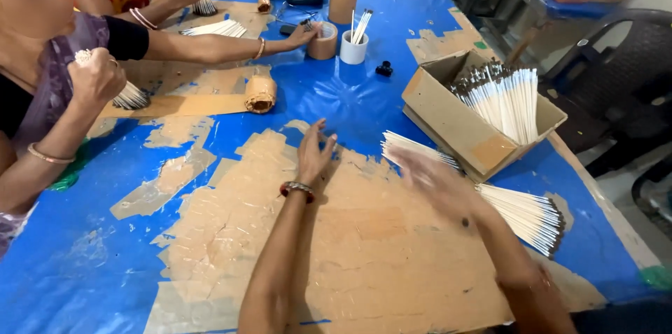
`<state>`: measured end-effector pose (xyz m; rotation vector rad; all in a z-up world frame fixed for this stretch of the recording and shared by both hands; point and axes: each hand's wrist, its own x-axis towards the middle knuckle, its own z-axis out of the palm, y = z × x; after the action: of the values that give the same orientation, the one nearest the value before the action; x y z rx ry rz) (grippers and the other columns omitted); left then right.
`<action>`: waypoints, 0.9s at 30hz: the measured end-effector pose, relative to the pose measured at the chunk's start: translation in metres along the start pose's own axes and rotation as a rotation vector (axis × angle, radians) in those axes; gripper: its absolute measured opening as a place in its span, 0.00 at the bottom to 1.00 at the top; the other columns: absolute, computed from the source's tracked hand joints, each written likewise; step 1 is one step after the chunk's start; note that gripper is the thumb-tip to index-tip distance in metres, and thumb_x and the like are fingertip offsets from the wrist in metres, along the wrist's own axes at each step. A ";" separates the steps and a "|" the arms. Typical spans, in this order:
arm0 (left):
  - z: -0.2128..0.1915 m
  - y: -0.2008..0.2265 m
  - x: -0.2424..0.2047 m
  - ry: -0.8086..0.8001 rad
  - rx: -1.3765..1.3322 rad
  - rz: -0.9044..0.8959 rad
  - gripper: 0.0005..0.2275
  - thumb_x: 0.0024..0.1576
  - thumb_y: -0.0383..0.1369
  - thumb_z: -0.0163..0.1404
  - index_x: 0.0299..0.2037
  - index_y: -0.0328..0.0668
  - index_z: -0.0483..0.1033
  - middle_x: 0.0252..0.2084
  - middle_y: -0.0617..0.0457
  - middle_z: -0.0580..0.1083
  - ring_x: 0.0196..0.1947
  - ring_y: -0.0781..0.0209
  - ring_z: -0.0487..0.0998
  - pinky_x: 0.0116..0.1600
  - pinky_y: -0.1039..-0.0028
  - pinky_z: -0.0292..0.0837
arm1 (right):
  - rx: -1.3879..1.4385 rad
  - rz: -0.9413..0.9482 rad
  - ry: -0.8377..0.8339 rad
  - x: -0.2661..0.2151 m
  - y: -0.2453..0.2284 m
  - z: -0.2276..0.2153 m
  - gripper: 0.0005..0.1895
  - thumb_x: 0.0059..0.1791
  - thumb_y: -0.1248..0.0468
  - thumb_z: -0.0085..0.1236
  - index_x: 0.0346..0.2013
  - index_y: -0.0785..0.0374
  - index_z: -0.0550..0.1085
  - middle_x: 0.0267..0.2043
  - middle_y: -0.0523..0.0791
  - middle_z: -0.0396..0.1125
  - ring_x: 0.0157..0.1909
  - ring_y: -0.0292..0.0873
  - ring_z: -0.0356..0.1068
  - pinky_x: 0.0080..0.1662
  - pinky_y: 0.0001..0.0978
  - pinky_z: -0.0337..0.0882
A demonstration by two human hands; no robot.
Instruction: Bundling and taping groups of thin wooden sticks at a shared workstation.
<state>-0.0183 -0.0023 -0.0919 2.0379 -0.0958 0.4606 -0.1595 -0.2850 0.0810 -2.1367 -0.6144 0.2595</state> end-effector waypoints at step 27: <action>-0.025 0.015 0.007 0.486 -0.056 -0.033 0.21 0.46 0.29 0.61 0.44 0.35 0.62 0.43 0.41 0.65 0.47 0.41 0.69 0.52 0.55 0.66 | -0.531 -0.094 0.270 0.308 0.006 0.068 0.39 0.40 0.35 0.68 0.50 0.64 0.75 0.54 0.52 0.71 0.58 0.52 0.70 0.59 0.43 0.70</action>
<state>-0.0233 0.0130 -0.0662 1.8171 0.2172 0.9065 0.0797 -0.0818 0.0469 -2.5769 -0.6740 -0.2736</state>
